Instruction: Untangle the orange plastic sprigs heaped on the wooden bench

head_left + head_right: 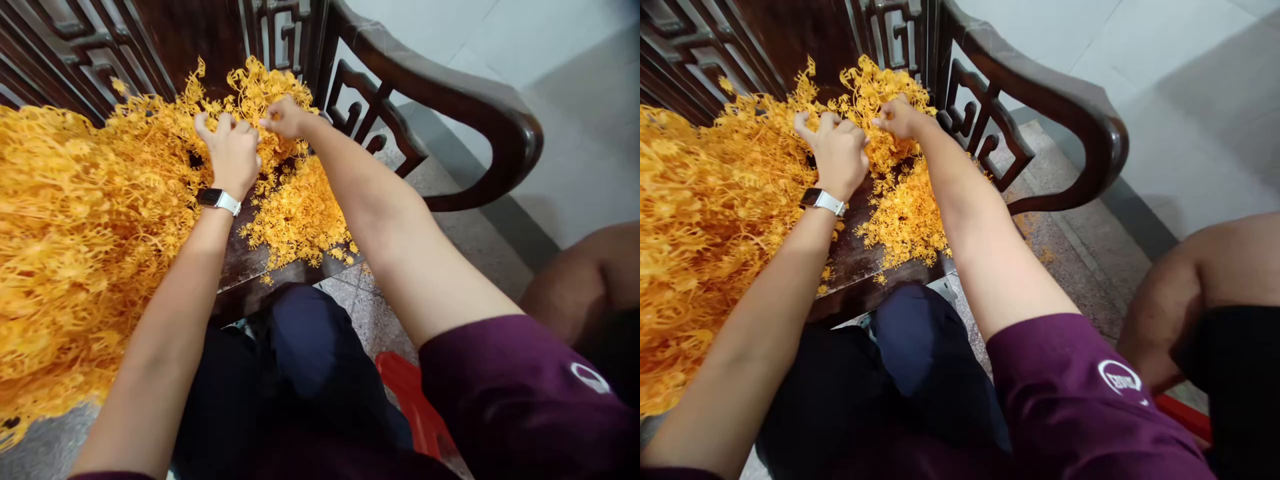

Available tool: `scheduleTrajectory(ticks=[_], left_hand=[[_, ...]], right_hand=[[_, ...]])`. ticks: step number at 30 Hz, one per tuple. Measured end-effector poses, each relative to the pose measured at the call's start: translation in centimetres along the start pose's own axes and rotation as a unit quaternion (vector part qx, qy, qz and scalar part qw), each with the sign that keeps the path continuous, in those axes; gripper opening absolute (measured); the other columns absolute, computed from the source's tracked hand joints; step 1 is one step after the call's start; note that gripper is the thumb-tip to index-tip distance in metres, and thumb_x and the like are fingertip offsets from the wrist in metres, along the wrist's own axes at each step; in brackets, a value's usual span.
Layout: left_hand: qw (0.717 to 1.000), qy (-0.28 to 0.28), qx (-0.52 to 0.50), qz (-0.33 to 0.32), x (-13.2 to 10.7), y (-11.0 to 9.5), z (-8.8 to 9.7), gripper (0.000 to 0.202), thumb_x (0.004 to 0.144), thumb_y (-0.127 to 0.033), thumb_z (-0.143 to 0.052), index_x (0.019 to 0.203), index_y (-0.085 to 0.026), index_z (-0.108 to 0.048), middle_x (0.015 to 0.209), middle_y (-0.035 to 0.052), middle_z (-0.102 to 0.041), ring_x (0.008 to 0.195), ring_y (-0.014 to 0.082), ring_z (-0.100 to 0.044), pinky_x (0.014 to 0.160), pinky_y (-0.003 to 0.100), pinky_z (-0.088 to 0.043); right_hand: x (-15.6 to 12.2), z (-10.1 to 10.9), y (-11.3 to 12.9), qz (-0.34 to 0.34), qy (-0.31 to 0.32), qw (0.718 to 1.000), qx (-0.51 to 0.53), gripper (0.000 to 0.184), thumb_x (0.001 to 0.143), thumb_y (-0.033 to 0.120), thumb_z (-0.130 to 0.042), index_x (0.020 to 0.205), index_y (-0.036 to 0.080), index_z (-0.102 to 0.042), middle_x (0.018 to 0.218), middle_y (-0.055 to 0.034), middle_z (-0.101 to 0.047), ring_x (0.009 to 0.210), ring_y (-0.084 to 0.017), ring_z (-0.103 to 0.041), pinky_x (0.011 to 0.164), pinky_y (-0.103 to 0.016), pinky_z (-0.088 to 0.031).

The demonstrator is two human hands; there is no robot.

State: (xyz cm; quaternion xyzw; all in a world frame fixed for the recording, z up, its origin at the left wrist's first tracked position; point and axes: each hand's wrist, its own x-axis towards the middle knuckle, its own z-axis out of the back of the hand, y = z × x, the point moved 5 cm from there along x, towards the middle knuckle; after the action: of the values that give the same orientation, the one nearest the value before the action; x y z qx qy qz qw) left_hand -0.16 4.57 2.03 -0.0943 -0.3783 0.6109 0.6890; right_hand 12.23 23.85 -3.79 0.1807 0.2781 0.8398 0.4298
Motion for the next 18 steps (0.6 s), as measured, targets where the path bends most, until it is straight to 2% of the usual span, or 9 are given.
scheduleTrajectory(ticks=[4, 8, 10, 13, 16, 18], left_hand=[[0.999, -0.027, -0.036, 0.001, 0.5, -0.3, 0.2, 0.018, 0.087, -0.055, -0.068, 0.077, -0.041, -0.065, 0.110, 0.0061, -0.077, 0.137, 0.0334, -0.037, 0.129, 0.053, 0.007], [0.987, -0.104, -0.058, 0.104, 1.8, 0.9, -0.2, 0.019, 0.088, -0.038, -0.072, 0.072, -0.032, -0.064, 0.102, 0.0075, -0.075, 0.121, 0.0331, -0.050, 0.122, 0.059, -0.009], [0.974, -0.122, -0.111, 0.158, 2.8, 1.9, -0.7, 0.020, 0.093, -0.034, -0.069, 0.075, -0.028, -0.064, 0.098, 0.0051, -0.073, 0.110, 0.0286, -0.056, 0.115, 0.056, -0.023], [0.960, -0.135, -0.164, 0.181, 4.2, 3.1, -0.8, 0.024, 0.098, -0.037, -0.068, 0.077, -0.027, -0.063, 0.099, 0.0021, -0.072, 0.105, 0.0242, -0.058, 0.107, 0.050, -0.034], [0.957, -0.153, -0.168, 0.181, 4.8, 4.1, 0.1, 0.022, 0.101, -0.035, -0.069, 0.081, -0.026, -0.064, 0.097, 0.0003, -0.071, 0.109, 0.0229, -0.056, 0.107, 0.049, -0.036], [0.953, -0.167, -0.177, 0.179, 5.0, 4.4, 0.7, 0.020, 0.104, -0.021, -0.063, 0.084, -0.022, -0.065, 0.094, -0.0011, -0.068, 0.105, 0.0190, -0.054, 0.109, 0.048, -0.036]], right_hand=[[0.8, 0.3, -0.8, -0.042, 0.004, 0.997, -0.057, 0.043, 0.104, 0.040, -0.071, 0.139, 0.016, -0.066, 0.140, -0.0110, -0.068, 0.121, -0.026, -0.071, 0.103, -0.048, -0.063], [1.4, 1.0, -0.2, -0.051, -0.057, 0.993, -0.094, 0.044, 0.104, 0.041, -0.071, 0.140, 0.016, -0.065, 0.138, -0.0119, -0.069, 0.123, -0.027, -0.070, 0.102, -0.047, -0.063], [1.6, 1.5, 0.6, -0.052, -0.091, 0.989, -0.099, 0.043, 0.105, 0.039, -0.071, 0.141, 0.016, -0.065, 0.139, -0.0125, -0.068, 0.123, -0.027, -0.070, 0.103, -0.048, -0.063], [1.1, 2.5, 2.4, -0.040, -0.117, 0.989, -0.075, 0.043, 0.105, 0.041, -0.071, 0.140, 0.016, -0.065, 0.139, -0.0132, -0.068, 0.122, -0.027, -0.071, 0.102, -0.050, -0.063], [-0.6, 3.5, 4.4, 0.011, -0.091, 0.996, -0.022, 0.029, 0.106, 0.032, -0.067, 0.128, 0.014, -0.071, 0.132, -0.0088, -0.073, 0.120, -0.023, -0.071, 0.106, -0.044, -0.061], [-2.3, 3.5, 5.6, 0.048, -0.047, 0.998, 0.011, 0.018, 0.102, 0.021, -0.067, 0.118, 0.015, -0.074, 0.130, -0.0015, -0.076, 0.122, -0.017, -0.068, 0.113, -0.035, -0.054]])
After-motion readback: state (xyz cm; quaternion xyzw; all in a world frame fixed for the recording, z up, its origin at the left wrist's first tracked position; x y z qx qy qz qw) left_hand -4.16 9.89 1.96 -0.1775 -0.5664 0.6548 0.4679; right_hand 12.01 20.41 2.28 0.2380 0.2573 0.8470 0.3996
